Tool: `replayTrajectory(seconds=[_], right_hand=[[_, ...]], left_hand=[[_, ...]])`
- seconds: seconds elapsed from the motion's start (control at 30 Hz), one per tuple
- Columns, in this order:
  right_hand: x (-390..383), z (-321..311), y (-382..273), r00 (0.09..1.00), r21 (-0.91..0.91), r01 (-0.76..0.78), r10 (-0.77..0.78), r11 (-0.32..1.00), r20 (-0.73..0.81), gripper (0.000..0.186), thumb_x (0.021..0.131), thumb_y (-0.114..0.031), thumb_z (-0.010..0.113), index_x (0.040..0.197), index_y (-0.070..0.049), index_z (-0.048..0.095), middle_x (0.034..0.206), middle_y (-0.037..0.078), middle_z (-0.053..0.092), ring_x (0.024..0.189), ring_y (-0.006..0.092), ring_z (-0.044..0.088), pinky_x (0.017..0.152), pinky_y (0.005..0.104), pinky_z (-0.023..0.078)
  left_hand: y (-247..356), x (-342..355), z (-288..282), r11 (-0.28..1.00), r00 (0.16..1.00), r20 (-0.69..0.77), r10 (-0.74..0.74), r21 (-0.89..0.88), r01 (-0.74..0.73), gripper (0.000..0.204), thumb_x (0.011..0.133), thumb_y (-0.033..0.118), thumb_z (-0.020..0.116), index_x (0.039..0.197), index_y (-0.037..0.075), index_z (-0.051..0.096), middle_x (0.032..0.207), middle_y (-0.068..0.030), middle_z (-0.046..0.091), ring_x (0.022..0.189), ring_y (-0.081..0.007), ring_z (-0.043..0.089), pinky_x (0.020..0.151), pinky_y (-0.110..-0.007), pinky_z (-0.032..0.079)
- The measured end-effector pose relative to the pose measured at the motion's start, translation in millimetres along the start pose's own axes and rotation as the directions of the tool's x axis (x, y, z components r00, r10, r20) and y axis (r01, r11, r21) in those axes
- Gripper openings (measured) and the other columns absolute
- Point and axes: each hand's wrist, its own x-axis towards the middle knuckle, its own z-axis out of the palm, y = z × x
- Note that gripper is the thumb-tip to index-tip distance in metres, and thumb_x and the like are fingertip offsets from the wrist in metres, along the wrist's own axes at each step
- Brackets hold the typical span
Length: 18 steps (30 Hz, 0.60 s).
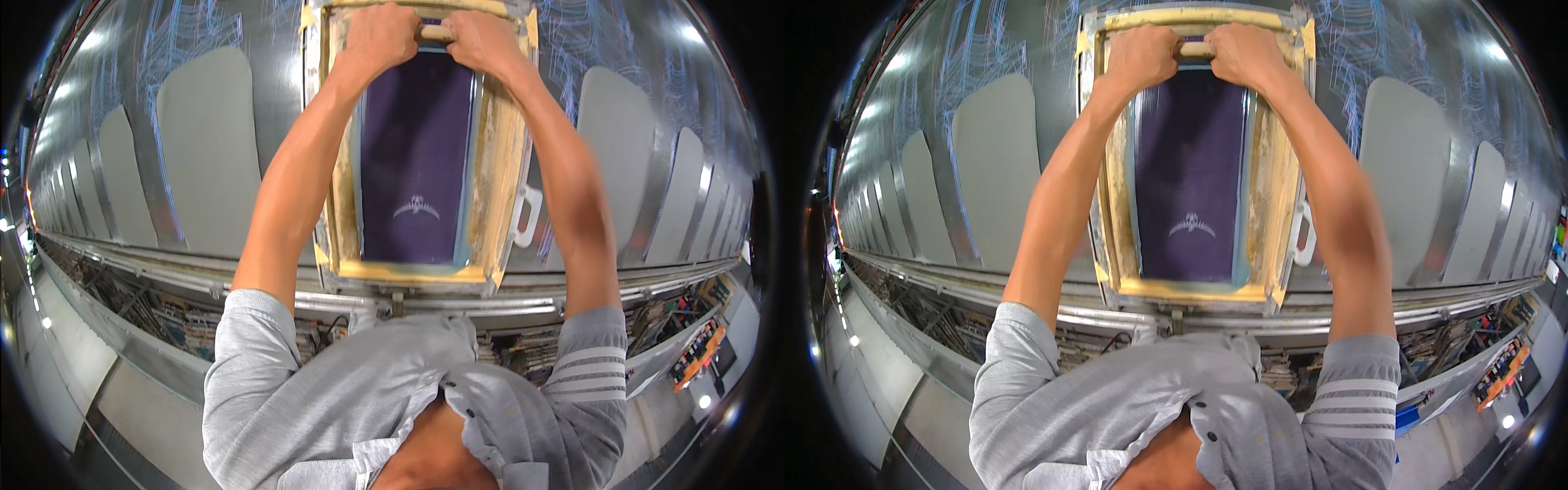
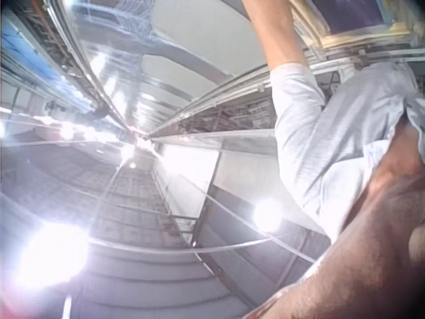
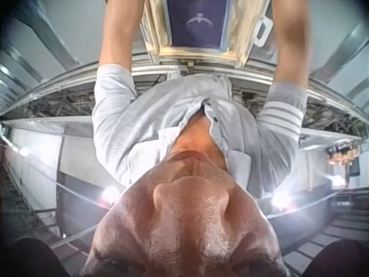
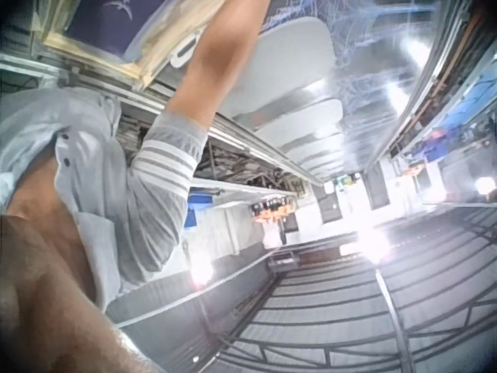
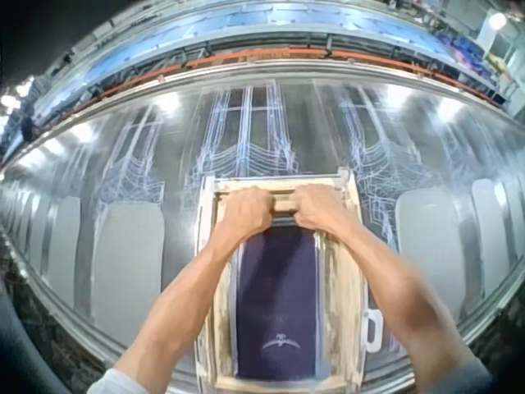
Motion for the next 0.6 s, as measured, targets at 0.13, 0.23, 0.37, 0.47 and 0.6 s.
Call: replayTrajectory(seconds=[0.13, 0.23, 0.37, 0.47, 0.6], right_hand=[[-100.1, 32.7, -51.0, 0.997, 0.079, 0.051, -0.046, 0.996, -0.062, 0.011, 0.078, -0.012, 0.063, 0.086, -0.007, 0.071, 0.091, 0.012, 0.069, 0.088, 0.0342, 0.068, 0.075, 0.0465, 0.055], [-187.6, 42.0, -102.6, 0.996, 0.073, 0.084, -0.085, 0.994, 0.010, 0.011, 0.078, -0.008, 0.061, 0.083, -0.007, 0.070, 0.087, 0.011, 0.066, 0.085, 0.0306, 0.066, 0.080, 0.0435, 0.053], [-297.2, 69.5, -158.5, 0.994, 0.169, 0.074, -0.086, 0.983, 0.066, 0.011, 0.076, -0.007, 0.063, 0.086, -0.006, 0.068, 0.088, 0.011, 0.064, 0.088, 0.0299, 0.065, 0.087, 0.0477, 0.050], [-339.0, 75.9, -184.5, 0.996, 0.202, 0.086, -0.086, 0.976, -0.007, 0.013, 0.073, -0.008, 0.065, 0.084, -0.004, 0.069, 0.086, 0.011, 0.064, 0.087, 0.0305, 0.065, 0.084, 0.0460, 0.051], [-307.8, 63.1, -169.0, 0.996, 0.258, 0.017, -0.040, 0.966, 0.084, 0.012, 0.072, -0.008, 0.064, 0.081, -0.006, 0.072, 0.085, 0.013, 0.067, 0.083, 0.0318, 0.067, 0.082, 0.0419, 0.054]], left_hand=[[38.9, -112.9, 16.3, 0.997, 0.996, -0.074, 0.052, -0.061, -0.056, 0.013, 0.071, 0.008, 0.066, 0.078, 0.012, 0.077, 0.072, -0.0179, 0.070, 0.069, -0.0374, 0.070, 0.062, -0.046, 0.055], [75.4, -206.6, 25.2, 0.986, 1.000, 0.024, 0.001, -0.164, 0.003, 0.007, 0.070, 0.004, 0.064, 0.072, 0.007, 0.071, 0.074, -0.0178, 0.069, 0.069, -0.0372, 0.070, 0.061, -0.048, 0.055], [121.9, -324.1, 39.8, 0.980, 0.996, 0.083, -0.011, -0.198, 0.028, 0.009, 0.069, 0.002, 0.066, 0.076, 0.007, 0.069, 0.078, -0.0133, 0.071, 0.070, -0.0323, 0.070, 0.056, -0.044, 0.054], [137.1, -366.2, 40.4, 0.968, 0.990, 0.138, -0.025, -0.243, 0.058, 0.011, 0.068, 0.000, 0.066, 0.076, 0.007, 0.069, 0.078, -0.0146, 0.070, 0.072, -0.0334, 0.070, 0.057, -0.046, 0.054], [122.3, -329.6, 25.0, 0.981, 0.956, 0.289, -0.043, -0.167, 0.094, 0.018, 0.070, 0.004, 0.065, 0.081, 0.012, 0.075, 0.077, -0.0149, 0.071, 0.074, -0.0339, 0.071, 0.061, -0.047, 0.055]])
